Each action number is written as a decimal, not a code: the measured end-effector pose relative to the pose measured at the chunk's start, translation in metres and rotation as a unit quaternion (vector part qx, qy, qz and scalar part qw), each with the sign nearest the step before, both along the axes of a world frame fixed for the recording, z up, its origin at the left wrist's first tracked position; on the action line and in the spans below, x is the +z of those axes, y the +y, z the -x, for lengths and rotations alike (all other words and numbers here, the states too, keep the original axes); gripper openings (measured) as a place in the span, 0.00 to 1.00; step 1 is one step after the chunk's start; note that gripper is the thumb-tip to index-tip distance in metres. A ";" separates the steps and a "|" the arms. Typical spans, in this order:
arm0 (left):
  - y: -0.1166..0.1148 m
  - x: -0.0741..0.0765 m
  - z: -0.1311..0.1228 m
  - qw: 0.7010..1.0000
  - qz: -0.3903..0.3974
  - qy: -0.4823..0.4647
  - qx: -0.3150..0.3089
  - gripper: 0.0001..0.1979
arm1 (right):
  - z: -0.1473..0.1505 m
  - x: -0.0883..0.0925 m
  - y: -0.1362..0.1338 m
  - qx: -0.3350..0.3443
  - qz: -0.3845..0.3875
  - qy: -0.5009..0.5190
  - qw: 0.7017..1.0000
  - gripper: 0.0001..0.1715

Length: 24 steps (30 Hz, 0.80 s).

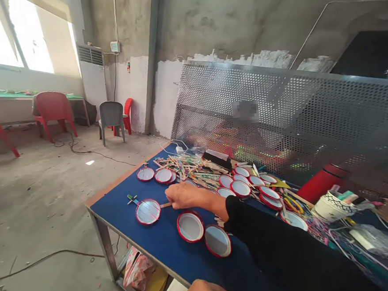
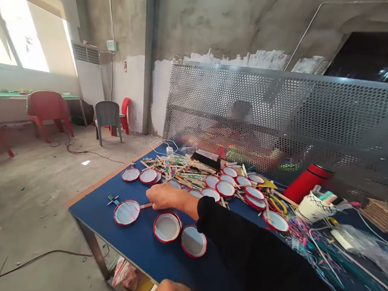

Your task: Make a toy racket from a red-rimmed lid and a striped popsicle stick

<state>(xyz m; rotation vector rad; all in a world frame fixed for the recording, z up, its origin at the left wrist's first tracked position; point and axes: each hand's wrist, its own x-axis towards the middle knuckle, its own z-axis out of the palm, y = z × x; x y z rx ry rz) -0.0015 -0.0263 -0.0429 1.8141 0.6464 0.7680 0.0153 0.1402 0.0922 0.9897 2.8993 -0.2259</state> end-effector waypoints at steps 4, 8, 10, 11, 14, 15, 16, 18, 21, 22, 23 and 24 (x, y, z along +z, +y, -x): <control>-0.002 0.006 0.001 1.000 -0.005 -0.022 0.003 0.34 | -0.022 0.015 -0.008 -0.048 -0.031 0.027 0.998 0.07; -0.006 0.017 -0.001 1.000 -0.024 -0.012 0.011 0.32 | -0.075 0.024 -0.035 -0.080 -0.027 0.000 0.996 0.07; -0.005 0.016 -0.002 0.999 -0.046 -0.020 0.016 0.33 | -0.101 0.022 -0.054 -0.084 -0.012 -0.028 0.996 0.13; -0.005 0.015 -0.002 0.998 -0.058 -0.029 0.014 0.33 | -0.111 0.020 -0.064 -0.086 -0.004 -0.044 0.995 0.20; -0.003 0.011 -0.001 0.997 -0.074 -0.033 0.002 0.31 | -0.127 0.005 -0.086 -0.083 0.026 -0.064 0.994 0.41; -0.003 0.010 0.001 0.997 -0.075 -0.025 -0.002 0.30 | -0.128 0.000 -0.090 -0.087 0.030 -0.061 0.994 0.43; -0.003 0.009 0.002 0.997 -0.078 -0.017 -0.005 0.28 | -0.130 -0.004 -0.091 -0.093 0.035 -0.057 0.993 0.42; -0.004 0.007 0.004 0.995 -0.096 -0.017 -0.005 0.27 | -0.132 -0.007 -0.090 -0.105 0.040 -0.045 0.993 0.40; -0.004 0.000 0.004 0.988 -0.142 -0.055 0.013 0.27 | -0.134 0.002 -0.083 -0.126 0.056 -0.022 0.990 0.43; -0.004 -0.003 0.003 0.986 -0.154 -0.065 0.015 0.27 | -0.133 0.008 -0.082 -0.133 0.062 -0.008 0.989 0.45; -0.004 -0.006 0.002 0.984 -0.164 -0.072 0.016 0.27 | -0.129 0.015 -0.080 -0.138 0.068 0.005 0.988 0.46; -0.003 -0.009 0.001 0.982 -0.171 -0.076 0.013 0.28 | -0.124 0.020 -0.080 -0.137 0.070 0.017 0.988 0.46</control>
